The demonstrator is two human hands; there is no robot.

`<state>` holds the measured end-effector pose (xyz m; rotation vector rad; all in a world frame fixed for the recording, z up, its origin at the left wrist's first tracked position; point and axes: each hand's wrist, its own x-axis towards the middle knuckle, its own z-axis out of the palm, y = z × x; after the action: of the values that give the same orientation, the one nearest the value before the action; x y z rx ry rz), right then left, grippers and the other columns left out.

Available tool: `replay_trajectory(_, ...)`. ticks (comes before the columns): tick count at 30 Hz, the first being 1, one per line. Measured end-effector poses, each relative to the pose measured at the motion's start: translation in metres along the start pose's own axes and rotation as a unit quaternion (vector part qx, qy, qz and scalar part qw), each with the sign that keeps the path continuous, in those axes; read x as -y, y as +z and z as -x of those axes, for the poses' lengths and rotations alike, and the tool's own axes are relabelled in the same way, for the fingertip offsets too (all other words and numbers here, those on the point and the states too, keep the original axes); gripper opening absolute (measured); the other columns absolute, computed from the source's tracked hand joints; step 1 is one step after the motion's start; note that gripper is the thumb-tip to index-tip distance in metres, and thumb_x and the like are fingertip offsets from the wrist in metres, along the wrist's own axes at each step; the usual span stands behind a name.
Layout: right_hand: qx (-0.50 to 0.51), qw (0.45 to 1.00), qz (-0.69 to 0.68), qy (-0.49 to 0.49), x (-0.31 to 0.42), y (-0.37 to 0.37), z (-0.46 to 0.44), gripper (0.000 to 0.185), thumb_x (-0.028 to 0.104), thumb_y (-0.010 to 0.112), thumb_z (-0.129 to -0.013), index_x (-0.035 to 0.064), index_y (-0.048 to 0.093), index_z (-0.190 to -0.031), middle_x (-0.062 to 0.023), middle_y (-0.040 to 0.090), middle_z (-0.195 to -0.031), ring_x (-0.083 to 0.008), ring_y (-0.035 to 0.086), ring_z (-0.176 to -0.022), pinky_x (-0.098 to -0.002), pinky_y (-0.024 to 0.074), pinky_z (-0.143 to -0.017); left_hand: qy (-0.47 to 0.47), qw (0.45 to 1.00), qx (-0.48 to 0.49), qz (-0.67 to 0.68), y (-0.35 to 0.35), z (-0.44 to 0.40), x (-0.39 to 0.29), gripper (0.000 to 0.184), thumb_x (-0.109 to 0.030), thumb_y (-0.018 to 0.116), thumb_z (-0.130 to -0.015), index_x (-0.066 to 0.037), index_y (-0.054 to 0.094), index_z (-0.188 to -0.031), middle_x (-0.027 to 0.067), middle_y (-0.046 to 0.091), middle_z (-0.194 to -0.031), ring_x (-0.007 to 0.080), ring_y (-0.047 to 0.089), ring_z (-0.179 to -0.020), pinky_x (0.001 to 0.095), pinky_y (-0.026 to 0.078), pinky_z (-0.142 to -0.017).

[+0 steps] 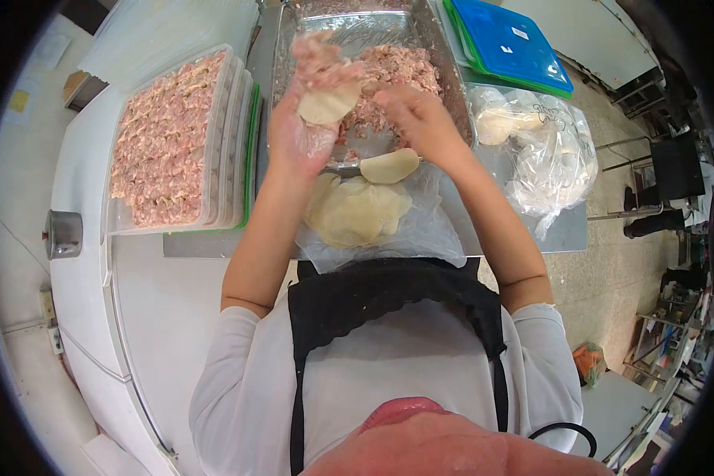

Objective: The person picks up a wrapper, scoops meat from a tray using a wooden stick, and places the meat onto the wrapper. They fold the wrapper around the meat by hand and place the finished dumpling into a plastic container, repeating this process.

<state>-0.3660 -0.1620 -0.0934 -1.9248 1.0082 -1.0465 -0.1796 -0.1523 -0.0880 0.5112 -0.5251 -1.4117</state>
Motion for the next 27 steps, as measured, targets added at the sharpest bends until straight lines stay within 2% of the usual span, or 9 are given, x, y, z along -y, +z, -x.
replay_trajectory(4,0.040,0.962,0.247,-0.110,-0.019,-0.007,-0.007,0.030,0.023,0.057,-0.094,0.0029,0.065,-0.115,-0.0183,0.064,-0.115,-0.0337,0.063,-0.095,-0.0409,0.0508,-0.083,-0.055,0.985,-0.071,0.147,-0.004,-0.007,-0.015,0.066,-0.055,0.035,-0.097,0.004,0.049,-0.122,0.0181,0.056,-0.119,0.0357,0.055,-0.109,0.0502,0.042,-0.099)
replay_trajectory(7,0.131,0.890,0.435,-0.049,0.008,-0.032,-0.003,0.028,0.020,0.057,-0.092,0.0035,0.063,-0.115,-0.0192,0.064,-0.109,-0.0379,0.063,-0.093,-0.0434,0.0527,-0.078,-0.070,0.952,0.143,0.263,-0.105,-0.048,0.009,0.075,-0.063,0.033,-0.094,0.005,0.048,-0.122,0.0196,0.056,-0.114,0.0363,0.051,-0.111,0.0523,0.038,-0.102)
replay_trajectory(9,0.099,0.905,0.404,-0.092,0.011,-0.023,0.003,0.028,0.019,0.057,-0.092,0.0037,0.062,-0.114,-0.0191,0.064,-0.106,-0.0379,0.064,-0.091,-0.0438,0.0530,-0.075,-0.061,0.939,0.216,0.262,-0.099,-0.049,0.008,0.077,-0.062,0.033,-0.095,0.006,0.045,-0.128,0.0208,0.056,-0.116,0.0372,0.048,-0.119,0.0549,0.035,-0.106)
replay_trajectory(11,0.065,0.916,0.374,-0.131,0.004,-0.023,0.000,0.027,0.019,0.057,-0.091,0.0038,0.061,-0.113,-0.0190,0.064,-0.102,-0.0378,0.064,-0.088,-0.0443,0.0534,-0.073,-0.040,0.988,-0.117,0.092,-0.039,-0.030,-0.002,0.078,-0.064,0.037,-0.093,0.006,0.047,-0.127,0.0202,0.056,-0.114,0.0375,0.050,-0.113,0.0564,0.036,-0.103)
replay_trajectory(14,0.126,0.895,0.416,-0.102,0.005,-0.037,-0.009,0.026,0.020,0.058,-0.091,0.0041,0.060,-0.111,-0.0186,0.062,-0.096,-0.0368,0.065,-0.084,-0.0456,0.0527,-0.070,-0.021,0.982,-0.184,0.040,-0.007,-0.017,-0.012,0.077,-0.063,0.042,-0.092,0.005,0.048,-0.126,0.0185,0.057,-0.111,0.0365,0.053,-0.107,0.0566,0.039,-0.099)
replay_trajectory(21,0.093,0.921,0.343,-0.159,0.016,-0.026,-0.008,0.026,0.020,0.055,-0.091,0.0052,0.063,-0.111,-0.0188,0.065,-0.095,-0.0350,0.066,-0.083,-0.0434,0.0531,-0.072,-0.011,0.986,-0.133,0.101,-0.010,-0.026,-0.017,0.062,-0.052,0.060,-0.087,0.000,0.051,-0.120,0.0147,0.058,-0.105,0.0295,0.055,-0.103,0.0474,0.045,-0.091)
replay_trajectory(24,0.095,0.966,0.217,-0.100,0.013,-0.045,-0.014,0.029,0.025,0.052,-0.096,0.0028,0.064,-0.111,-0.0181,0.066,-0.096,-0.0356,0.065,-0.083,-0.0427,0.0513,-0.075,-0.074,0.966,0.019,0.247,-0.031,-0.028,-0.024,0.062,-0.033,0.062,-0.089,0.001,0.038,-0.136,0.0190,0.055,-0.113,0.0348,0.057,-0.103,0.0472,0.048,-0.096)
replay_trajectory(26,0.091,0.986,0.135,-0.038,0.016,-0.051,-0.014,0.032,0.027,0.050,-0.098,0.0012,0.064,-0.111,-0.0174,0.067,-0.095,-0.0354,0.065,-0.083,-0.0416,0.0504,-0.076,0.008,0.991,0.067,-0.114,-0.006,-0.008,-0.030,0.069,-0.017,0.068,-0.083,-0.002,0.033,-0.141,0.0160,0.056,-0.114,0.0297,0.060,-0.103,0.0402,0.052,-0.091)
replay_trajectory(27,0.124,0.988,0.092,0.023,0.019,-0.051,-0.010,0.033,0.028,0.048,-0.099,0.0008,0.064,-0.110,-0.0174,0.068,-0.094,-0.0346,0.065,-0.084,-0.0405,0.0494,-0.078,0.008,0.991,0.068,-0.113,-0.012,-0.009,-0.032,0.069,-0.017,0.068,-0.083,-0.002,0.033,-0.141,0.0160,0.056,-0.114,0.0297,0.060,-0.103,0.0402,0.052,-0.091)
